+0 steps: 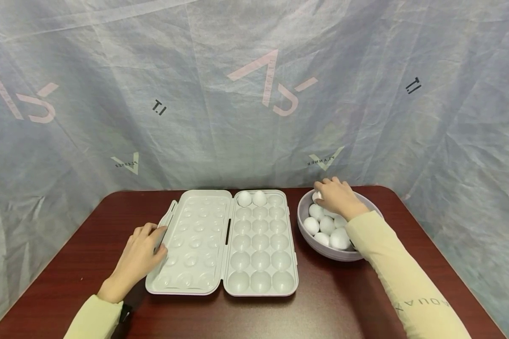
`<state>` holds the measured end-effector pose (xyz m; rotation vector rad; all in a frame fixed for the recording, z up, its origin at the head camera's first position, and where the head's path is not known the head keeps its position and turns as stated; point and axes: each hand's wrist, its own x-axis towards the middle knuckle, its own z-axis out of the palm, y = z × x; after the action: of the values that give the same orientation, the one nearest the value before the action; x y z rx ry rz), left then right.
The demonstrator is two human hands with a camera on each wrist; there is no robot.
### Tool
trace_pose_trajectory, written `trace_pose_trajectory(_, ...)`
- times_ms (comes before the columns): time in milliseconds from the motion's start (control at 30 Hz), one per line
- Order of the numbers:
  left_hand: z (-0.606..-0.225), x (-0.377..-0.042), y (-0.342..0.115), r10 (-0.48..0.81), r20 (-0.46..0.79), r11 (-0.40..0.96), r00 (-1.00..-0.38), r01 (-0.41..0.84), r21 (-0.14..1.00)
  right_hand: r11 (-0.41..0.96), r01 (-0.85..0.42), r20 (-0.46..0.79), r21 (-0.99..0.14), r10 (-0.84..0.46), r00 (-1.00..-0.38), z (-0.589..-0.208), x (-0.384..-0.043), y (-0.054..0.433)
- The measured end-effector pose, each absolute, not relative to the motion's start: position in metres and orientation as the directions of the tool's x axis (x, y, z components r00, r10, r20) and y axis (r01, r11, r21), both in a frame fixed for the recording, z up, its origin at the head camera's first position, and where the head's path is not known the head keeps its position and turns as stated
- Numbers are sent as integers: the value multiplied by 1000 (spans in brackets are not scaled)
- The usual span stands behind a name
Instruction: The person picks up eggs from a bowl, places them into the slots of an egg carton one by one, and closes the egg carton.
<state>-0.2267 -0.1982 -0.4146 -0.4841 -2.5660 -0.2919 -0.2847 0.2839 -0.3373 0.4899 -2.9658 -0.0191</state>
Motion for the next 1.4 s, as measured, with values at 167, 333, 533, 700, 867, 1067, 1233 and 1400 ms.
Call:
trace_pose_trajectory(167, -414, -226, -198, 283, 523, 913, -804, 393, 109, 937, -339, 124, 83, -347, -929, -340, -285, 282)
trace_pose_trajectory(333, -415, -226, -198, 284, 524, 914, -803, 392, 106, 927, -347, 121, 142, -364, -924, -343, -287, 282)
trace_pose_trajectory(533, -416, -227, -199, 286, 525, 914, -802, 393, 103, 920, -343, 107, 190, -367, -924, -347, -292, 283)
trace_pose_trajectory(700, -416, -227, -199, 285, 520, 914, -805, 391, 105, 913, -342, 104, 222, -371, -923, -349, -296, 282)
trace_pose_trajectory(867, -416, -227, -199, 286, 512, 915, -810, 390, 105, 914, -336, 82, 228, -362, -929, -349, -297, 283)
trace_pose_trajectory(1067, -416, -227, -199, 282, 517, 914, -808, 390, 110, 918, -338, 72, 206, -358, -931, -347, -297, 284)
trace_pose_trajectory(1233, -417, -227, -199, 288, 524, 913, -802, 395, 104, 925, -331, 73, 185, -349, -934, -345, -296, 285)
trace_pose_trajectory(1400, -418, -227, -199, 284, 527, 912, -801, 396, 110, 941, -308, 85, 143, -322, -943, -341, -295, 284)
